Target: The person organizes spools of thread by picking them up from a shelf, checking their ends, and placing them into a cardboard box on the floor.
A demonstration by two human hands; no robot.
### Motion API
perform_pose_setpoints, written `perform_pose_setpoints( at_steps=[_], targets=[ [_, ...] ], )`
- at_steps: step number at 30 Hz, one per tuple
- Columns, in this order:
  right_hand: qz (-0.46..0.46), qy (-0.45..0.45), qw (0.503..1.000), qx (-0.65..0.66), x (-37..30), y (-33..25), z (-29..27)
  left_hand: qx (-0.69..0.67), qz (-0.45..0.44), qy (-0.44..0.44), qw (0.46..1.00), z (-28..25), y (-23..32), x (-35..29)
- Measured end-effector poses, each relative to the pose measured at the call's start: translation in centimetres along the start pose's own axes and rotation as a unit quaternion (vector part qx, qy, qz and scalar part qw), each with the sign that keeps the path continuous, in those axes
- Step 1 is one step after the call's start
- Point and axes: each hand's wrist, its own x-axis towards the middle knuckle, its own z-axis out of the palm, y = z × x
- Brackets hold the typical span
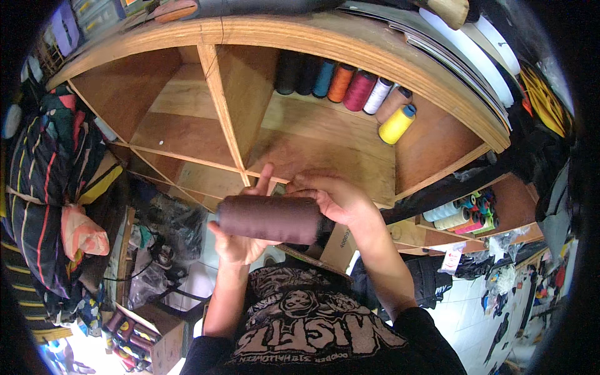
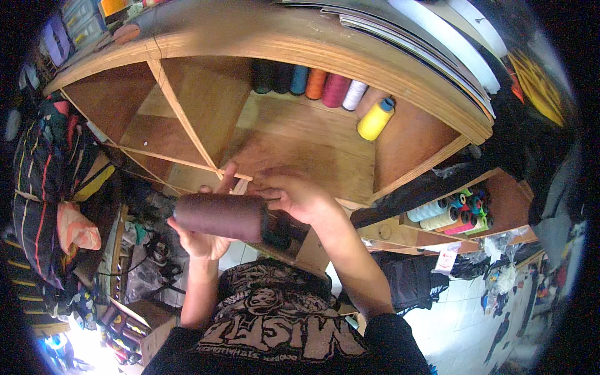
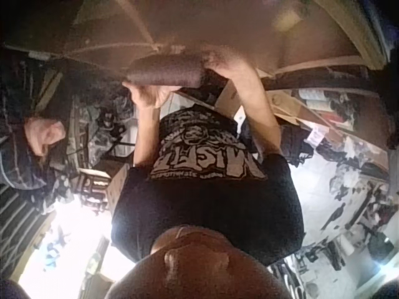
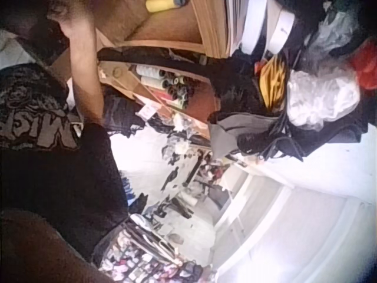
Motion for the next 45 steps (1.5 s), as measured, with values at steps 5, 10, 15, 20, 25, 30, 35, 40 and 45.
perform_pose_setpoints(
  at_steps=[5,10,15,20,25,30,35,40,45],
  targets=[
    [-0.023,0.03,0.999,0.006,-1.3,-1.5,-1.8,-0.069,0.076,0.012,0.995,0.0,2.1,-0.6],
    [-0.127,0.149,0.941,-0.275,-2.1,-1.9,-1.3,-0.125,0.079,-0.001,0.989,0.3,3.0,-0.2],
    [-0.351,0.054,0.785,-0.507,-4.2,-3.4,4.8,0.082,0.025,0.062,0.994,0.8,2.4,0.6],
    [-0.348,-0.013,0.595,-0.724,-4.7,-2.9,7.5,0.319,-0.01,0.06,0.946,1.6,0.8,1.7],
    [-0.225,-0.078,0.655,-0.717,-5.0,-3.7,5.5,0.455,-0.078,-0.052,0.886,0.8,1.1,2.2],
    [-0.205,0.037,0.742,-0.637,-5.3,-2.6,3.7,0.506,-0.025,-0.035,0.861,2.2,0.3,3.7],
    [-0.364,0.287,0.513,-0.723,-5.2,-0.7,2.8,0.487,-0.062,0.168,0.855,5.6,-2.9,4.6],
    [-0.257,0.273,0.608,-0.7,-6.3,-0.2,2.7,0.51,-0.089,0.101,0.85,4.5,-2.8,5.3],
    [-0.1,0.029,0.814,-0.572,-6.1,-3.1,0.1,0.517,-0.161,-0.044,0.84,1.7,-1.4,7.2]
  ],
)
